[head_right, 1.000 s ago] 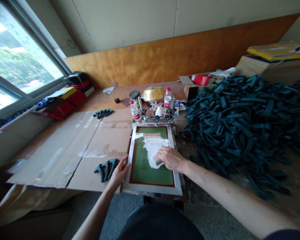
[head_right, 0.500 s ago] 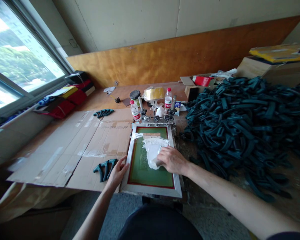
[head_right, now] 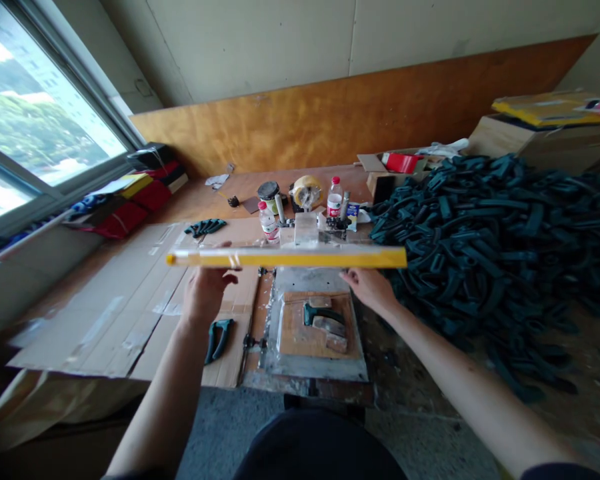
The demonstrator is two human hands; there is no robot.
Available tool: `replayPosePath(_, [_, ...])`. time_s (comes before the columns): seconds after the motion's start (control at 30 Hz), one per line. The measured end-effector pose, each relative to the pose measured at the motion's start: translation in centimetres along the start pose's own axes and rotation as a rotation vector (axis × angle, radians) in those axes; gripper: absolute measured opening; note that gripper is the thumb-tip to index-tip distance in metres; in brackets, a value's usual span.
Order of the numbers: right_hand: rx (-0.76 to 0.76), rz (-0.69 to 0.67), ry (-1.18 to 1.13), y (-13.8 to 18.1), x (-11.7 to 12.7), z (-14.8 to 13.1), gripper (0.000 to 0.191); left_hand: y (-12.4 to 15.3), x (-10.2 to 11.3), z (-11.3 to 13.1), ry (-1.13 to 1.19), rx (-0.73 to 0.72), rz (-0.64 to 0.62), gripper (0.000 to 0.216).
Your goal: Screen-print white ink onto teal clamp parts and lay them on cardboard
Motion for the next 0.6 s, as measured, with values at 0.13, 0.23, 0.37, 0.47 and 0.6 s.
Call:
replayPosePath(0.13, [0.103, -0.175, 0.073, 4.8, -6.0, -2.7, 0.027, -2.3, -2.1, 1.9, 0.054, -0.076, 0.015, 0.049])
replayPosePath(0.23, [-0.046, -0.269, 0.031, 6.0, -7.6, -3.9, 0.018, 0.9, -2.5, -2.7, 0.078, 0.076, 0.105, 0.052])
replayPosePath(0.37, [-0.12, -0.139, -0.185, 7.2, -6.2, -7.9, 0.019, 11.4, -6.6, -14.2, -0.006, 0.739, -0.312, 0.067])
replayPosePath(0.47, [0.177, -0.136, -0.389, 8.5, -5.4, -11.7, 0.009, 14.9, -5.8, -17.6, 0.105, 0.804, -0.211, 0.06])
replayPosePath(0.6, [0.197, -0.133, -0.312, 9.2, -4.8, -4.7, 0.025, 12.7, 4.7, -18.3, -0.079, 0.727, 0.138, 0.045])
Point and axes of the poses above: each hand's wrist, its own y-axis away from the middle knuckle, its own x-axis out of the back of the hand, z = x × y, the point moved 7 cm from there along -y, towards the middle knuckle, and after that the axes turned 6 degrees about -y, right-handed, at the moved point
